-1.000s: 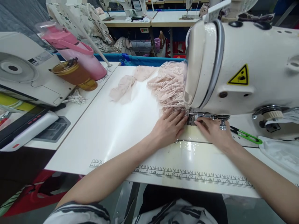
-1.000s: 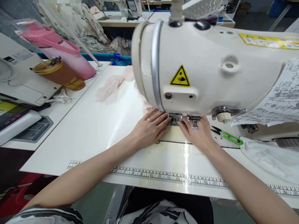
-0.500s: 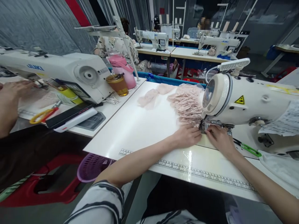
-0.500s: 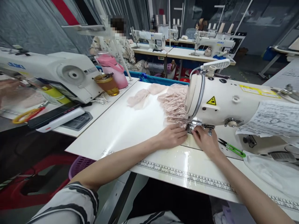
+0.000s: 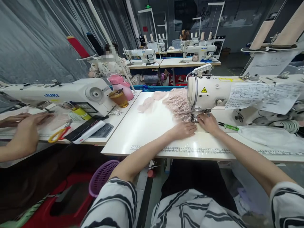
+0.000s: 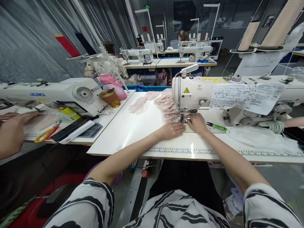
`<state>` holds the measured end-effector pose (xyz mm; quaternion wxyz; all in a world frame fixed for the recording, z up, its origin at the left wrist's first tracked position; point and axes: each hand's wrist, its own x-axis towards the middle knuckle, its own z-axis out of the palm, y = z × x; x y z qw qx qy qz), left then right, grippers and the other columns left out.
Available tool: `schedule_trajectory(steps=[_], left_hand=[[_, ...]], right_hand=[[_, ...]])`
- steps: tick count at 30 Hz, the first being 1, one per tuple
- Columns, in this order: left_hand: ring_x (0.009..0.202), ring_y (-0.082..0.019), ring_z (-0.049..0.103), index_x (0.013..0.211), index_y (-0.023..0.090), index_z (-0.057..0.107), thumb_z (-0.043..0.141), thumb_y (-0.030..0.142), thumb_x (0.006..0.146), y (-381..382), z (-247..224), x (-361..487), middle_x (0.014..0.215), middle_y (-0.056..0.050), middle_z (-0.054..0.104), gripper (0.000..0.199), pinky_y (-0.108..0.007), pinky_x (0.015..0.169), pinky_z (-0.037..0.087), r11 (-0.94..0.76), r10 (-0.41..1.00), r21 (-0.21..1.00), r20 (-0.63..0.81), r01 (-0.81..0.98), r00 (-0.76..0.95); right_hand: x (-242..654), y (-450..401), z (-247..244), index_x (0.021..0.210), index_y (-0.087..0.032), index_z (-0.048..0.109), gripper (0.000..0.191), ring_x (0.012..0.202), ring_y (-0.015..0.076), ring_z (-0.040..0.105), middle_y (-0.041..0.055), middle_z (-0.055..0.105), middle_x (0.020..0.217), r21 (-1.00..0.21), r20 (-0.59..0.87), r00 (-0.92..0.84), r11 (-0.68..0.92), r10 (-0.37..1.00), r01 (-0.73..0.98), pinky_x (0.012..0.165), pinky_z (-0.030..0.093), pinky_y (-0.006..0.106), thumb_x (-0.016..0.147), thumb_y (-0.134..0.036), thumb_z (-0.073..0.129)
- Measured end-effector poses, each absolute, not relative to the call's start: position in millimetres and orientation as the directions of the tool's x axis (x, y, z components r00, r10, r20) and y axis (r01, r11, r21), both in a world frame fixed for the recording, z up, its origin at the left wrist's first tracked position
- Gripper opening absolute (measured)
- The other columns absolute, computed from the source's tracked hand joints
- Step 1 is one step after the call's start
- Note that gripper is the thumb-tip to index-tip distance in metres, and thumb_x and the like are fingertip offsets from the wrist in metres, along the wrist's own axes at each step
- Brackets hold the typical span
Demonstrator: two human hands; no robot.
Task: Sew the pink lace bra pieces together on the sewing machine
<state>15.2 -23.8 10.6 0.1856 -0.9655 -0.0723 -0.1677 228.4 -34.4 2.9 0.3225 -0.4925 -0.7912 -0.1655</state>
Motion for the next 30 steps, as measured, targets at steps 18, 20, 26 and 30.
schedule_trajectory(steps=[18, 20, 26, 30], left_hand=[[0.118, -0.019, 0.059, 0.109, 0.029, 0.071, 0.031, 0.019, 0.095, -205.9, 44.8, 57.5, 0.121, 0.002, 0.066, 0.044, -0.028, 0.111, 0.041, -0.815, -0.537, -0.398, 0.244, -0.421, 0.808], [0.114, -0.021, 0.061, 0.107, 0.025, 0.073, 0.035, 0.019, 0.093, -216.0, 33.3, 55.2, 0.121, -0.002, 0.066, 0.041, -0.031, 0.106, 0.046, -0.865, -0.486, -0.319, 0.336, -0.388, 0.807], [0.104, -0.017, 0.064, 0.101, 0.024, 0.075, 0.038, 0.014, 0.091, -224.7, 5.0, 58.1, 0.112, -0.003, 0.07, 0.04, -0.024, 0.089, 0.052, -0.896, -0.444, -0.198, 0.362, -0.397, 0.82], [0.106, -0.017, 0.062, 0.103, 0.023, 0.074, 0.037, 0.017, 0.093, -225.1, 2.6, 55.9, 0.112, -0.002, 0.07, 0.038, -0.026, 0.089, 0.052, -0.926, -0.378, -0.148, 0.379, -0.348, 0.845]], right_hand=[[212.7, -228.2, 54.6, 0.094, -0.018, 0.071, 0.019, 0.063, 0.0097, 0.051, -0.0025, 0.06, 0.068, -0.974, -0.21, -0.611, -0.108, 0.763, 0.2, 0.057, 0.04, 0.02, 0.079, -0.028, 0.064], [216.5, -242.9, 45.1, 0.097, -0.018, 0.071, 0.022, 0.064, 0.0094, 0.049, -0.0023, 0.057, 0.069, -0.965, -0.259, -0.603, -0.231, 0.755, 0.125, 0.059, 0.038, 0.02, 0.078, -0.023, 0.061], [214.4, -259.0, 24.6, 0.096, -0.018, 0.067, 0.021, 0.063, 0.0086, 0.042, -0.0045, 0.05, 0.068, -0.945, -0.276, -0.588, -0.327, 0.761, 0.021, 0.058, 0.033, 0.021, 0.076, -0.022, 0.061], [213.0, -261.2, 14.8, 0.097, -0.018, 0.068, 0.025, 0.07, 0.0103, 0.045, -0.0027, 0.053, 0.074, -0.901, -0.272, -0.607, -0.42, 0.747, -0.113, 0.064, 0.034, 0.022, 0.075, -0.024, 0.059]])
